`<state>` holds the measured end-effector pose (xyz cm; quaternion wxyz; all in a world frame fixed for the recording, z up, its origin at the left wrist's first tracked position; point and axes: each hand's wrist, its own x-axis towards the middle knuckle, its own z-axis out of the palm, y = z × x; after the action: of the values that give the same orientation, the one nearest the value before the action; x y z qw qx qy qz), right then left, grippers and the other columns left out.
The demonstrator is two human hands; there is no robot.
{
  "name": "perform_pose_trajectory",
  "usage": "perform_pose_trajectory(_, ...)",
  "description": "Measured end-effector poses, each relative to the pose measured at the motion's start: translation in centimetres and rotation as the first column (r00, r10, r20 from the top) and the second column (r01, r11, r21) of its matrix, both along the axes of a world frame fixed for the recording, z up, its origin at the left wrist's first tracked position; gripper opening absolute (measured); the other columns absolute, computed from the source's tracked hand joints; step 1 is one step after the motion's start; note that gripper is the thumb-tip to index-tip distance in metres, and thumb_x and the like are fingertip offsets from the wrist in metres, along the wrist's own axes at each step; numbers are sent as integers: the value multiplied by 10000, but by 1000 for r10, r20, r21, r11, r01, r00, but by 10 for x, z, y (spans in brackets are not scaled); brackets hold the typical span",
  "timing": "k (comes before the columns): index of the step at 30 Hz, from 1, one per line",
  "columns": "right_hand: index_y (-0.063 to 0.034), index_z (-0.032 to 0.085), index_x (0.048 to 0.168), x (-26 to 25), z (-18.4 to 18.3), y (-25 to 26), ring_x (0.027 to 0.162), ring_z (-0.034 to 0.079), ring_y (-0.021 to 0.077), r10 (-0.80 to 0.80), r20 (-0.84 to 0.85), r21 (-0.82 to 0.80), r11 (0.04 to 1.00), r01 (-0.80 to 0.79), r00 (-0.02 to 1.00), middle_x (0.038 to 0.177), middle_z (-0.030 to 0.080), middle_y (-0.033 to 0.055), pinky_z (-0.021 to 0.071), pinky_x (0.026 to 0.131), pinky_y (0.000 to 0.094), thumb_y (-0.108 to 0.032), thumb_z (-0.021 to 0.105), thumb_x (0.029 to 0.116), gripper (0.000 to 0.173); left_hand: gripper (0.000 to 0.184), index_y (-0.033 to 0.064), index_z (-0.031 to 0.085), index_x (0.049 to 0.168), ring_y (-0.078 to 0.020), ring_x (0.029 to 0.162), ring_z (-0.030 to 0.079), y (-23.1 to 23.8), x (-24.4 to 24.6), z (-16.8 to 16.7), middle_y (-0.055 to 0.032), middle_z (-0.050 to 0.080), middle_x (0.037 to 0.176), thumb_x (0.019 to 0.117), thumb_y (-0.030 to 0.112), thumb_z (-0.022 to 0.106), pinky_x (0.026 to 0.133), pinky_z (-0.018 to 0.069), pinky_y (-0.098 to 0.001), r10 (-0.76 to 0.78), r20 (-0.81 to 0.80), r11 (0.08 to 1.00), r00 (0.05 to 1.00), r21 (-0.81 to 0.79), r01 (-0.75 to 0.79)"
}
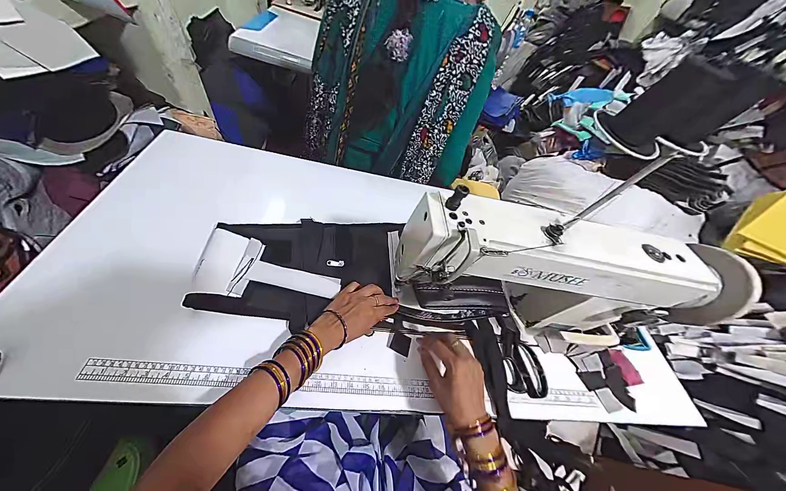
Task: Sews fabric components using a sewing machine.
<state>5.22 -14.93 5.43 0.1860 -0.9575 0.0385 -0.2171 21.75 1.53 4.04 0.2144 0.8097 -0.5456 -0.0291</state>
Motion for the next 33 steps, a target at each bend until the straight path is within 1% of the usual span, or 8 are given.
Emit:
perform_pose_trajectory(3, -145, 821, 1075, -16, -28, 16, 1003, 674, 471, 11, 19, -61, 998, -10, 1000, 1145, 711, 235, 530, 777, 583, -223, 651, 883, 268, 364, 123, 682, 1347, -297, 1353, 557, 0, 1, 3, -32, 637, 1429, 1087, 192, 437, 1023, 433, -539, -3, -56, 1000, 998, 29, 4)
perform_pose_trajectory(7, -257, 822, 1091, -2, -43, 18, 1037, 631, 499, -41, 58, -95, 994, 46, 997, 1177, 683, 250, 477, 745, 594, -253, 617, 908, 275, 369, 121, 672, 1361, -304, 1334, 572, 2, 1, 4, -46, 643, 1419, 1086, 189, 436, 1035, 431, -539, -4, -82, 1000, 997, -1, 4)
perform_pose_trajectory(11, -282, 825, 1061, 15, -31, 4, 1102, 601, 544, 42, 23, -130, 991, -39, 999, 1220, 659, 279, 445, 794, 669, -200, 655, 875, 265, 362, 122, 690, 1337, -299, 1304, 598, 2, 3, 2, -40, 661, 1395, 1082, 205, 447, 1006, 447, -540, -7, -35, 998, 999, -67, 5)
perform_pose_trajectory(14, -304, 828, 1039, 19, -28, -2, 1093, 603, 540, 66, 19, -149, 987, -62, 998, 1224, 659, 271, 428, 797, 680, -194, 659, 854, 273, 352, 128, 707, 1314, -289, 1271, 623, 2, 3, -2, -33, 679, 1370, 1077, 206, 458, 985, 460, -529, -8, 13, 993, 1000, -115, 10)
perform_pose_trajectory(20, -310, 812, 1117, 32, -32, -9, 1094, 589, 565, 7, -2, -136, 991, -7, 1000, 1212, 650, 299, 414, 792, 695, -193, 631, 851, 342, 327, 121, 741, 1254, -289, 1230, 649, 1, 5, -5, -30, 706, 1324, 1058, 190, 488, 953, 477, -526, -21, 52, 985, 998, -172, 30)
perform_pose_trajectory(27, -342, 806, 1123, 33, -30, -9, 1122, 572, 559, -20, -73, -142, 990, 10, 997, 1222, 641, 304, 394, 819, 687, -237, 578, 874, 353, 359, 126, 706, 1320, -297, 1336, 572, 6, 12, 2, -62, 654, 1402, 1071, 199, 458, 1049, 421, -537, -72, -147, 997, 986, -23, 70)
perform_pose_trajectory(30, -293, 821, 1093, 28, -31, -19, 1095, 593, 543, 23, -1, -44, 999, -23, 1000, 1216, 657, 284, 427, 798, 670, -211, 631, 862, 310, 356, 149, 708, 1322, -296, 1357, 548, 6, 12, 3, -55, 643, 1414, 1064, 217, 472, 1067, 397, -550, -55, -175, 998, 983, 3, 56)
perform_pose_trajectory(33, -114, 815, 1054, 10, -19, -55, 1124, 621, 489, -29, 63, 79, 997, 24, 998, 1222, 663, 277, 467, 901, 657, -183, 616, 896, 262, 354, 162, 711, 1321, -290, 1346, 558, 5, 11, 0, -48, 646, 1411, 1061, 223, 478, 1049, 408, -554, -22, -179, 1000, 984, -12, 20)
